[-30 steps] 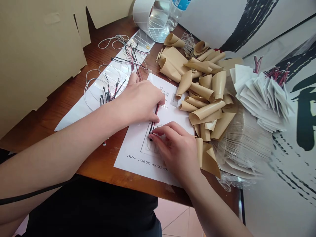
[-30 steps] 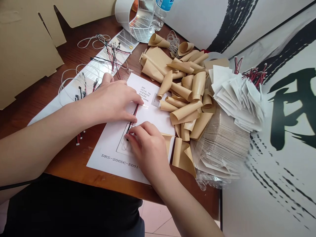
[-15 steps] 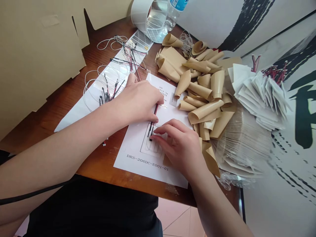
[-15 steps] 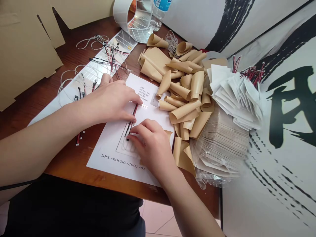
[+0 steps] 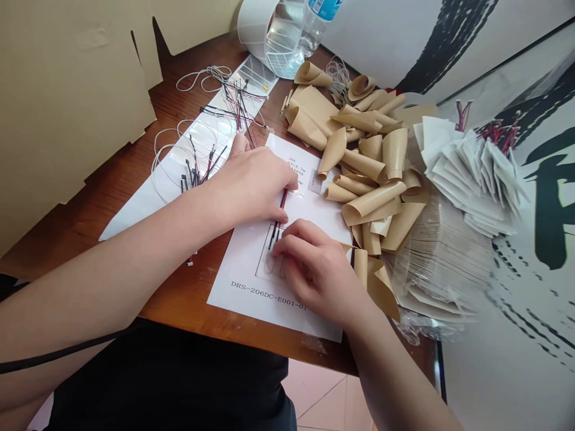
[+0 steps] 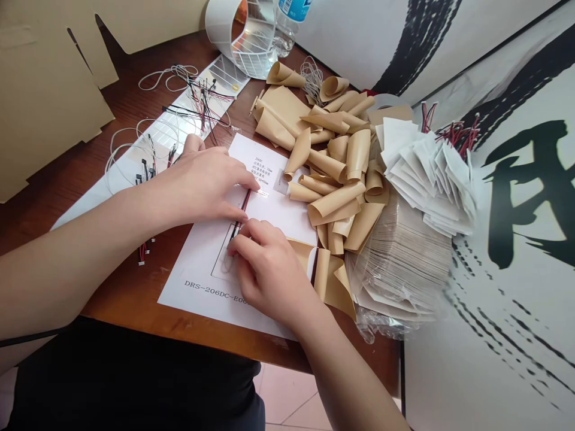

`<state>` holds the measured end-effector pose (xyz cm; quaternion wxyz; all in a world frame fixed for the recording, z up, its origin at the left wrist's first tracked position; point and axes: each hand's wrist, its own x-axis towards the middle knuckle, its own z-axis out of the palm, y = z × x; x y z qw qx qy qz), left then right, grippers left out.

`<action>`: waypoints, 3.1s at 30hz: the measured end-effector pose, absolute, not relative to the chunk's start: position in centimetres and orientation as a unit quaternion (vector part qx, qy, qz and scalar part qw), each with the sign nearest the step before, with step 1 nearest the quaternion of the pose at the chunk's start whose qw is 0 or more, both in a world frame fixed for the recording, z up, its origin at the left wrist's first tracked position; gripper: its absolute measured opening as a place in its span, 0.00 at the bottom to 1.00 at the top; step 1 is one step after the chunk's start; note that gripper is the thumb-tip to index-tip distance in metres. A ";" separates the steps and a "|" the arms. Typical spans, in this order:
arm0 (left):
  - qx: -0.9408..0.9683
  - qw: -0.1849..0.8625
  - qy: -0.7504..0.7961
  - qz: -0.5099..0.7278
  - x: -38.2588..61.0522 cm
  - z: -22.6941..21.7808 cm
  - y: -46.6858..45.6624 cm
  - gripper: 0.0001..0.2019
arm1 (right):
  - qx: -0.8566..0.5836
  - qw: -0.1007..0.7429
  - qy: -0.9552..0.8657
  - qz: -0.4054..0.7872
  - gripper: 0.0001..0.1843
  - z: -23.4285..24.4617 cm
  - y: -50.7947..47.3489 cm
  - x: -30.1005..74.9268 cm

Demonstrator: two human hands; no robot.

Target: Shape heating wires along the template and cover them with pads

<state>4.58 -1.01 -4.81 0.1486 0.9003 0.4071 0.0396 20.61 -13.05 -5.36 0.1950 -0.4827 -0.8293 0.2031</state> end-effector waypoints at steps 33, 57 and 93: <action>0.900 0.153 0.404 0.064 4.6 -5.2 -0.8 0.21 | -0.497 0.127 -0.831 0.215 0.12 -5.1 -12.9 20.7; 0.895 0.165 0.408 0.071 4.7 -5.3 -0.8 0.21 | -0.561 0.199 -0.754 0.277 0.09 -5.0 -13.1 20.6; 0.924 0.132 0.356 -0.046 4.6 -3.4 -3.4 0.39 | -0.635 0.239 -0.726 0.111 0.11 -6.3 -12.4 21.5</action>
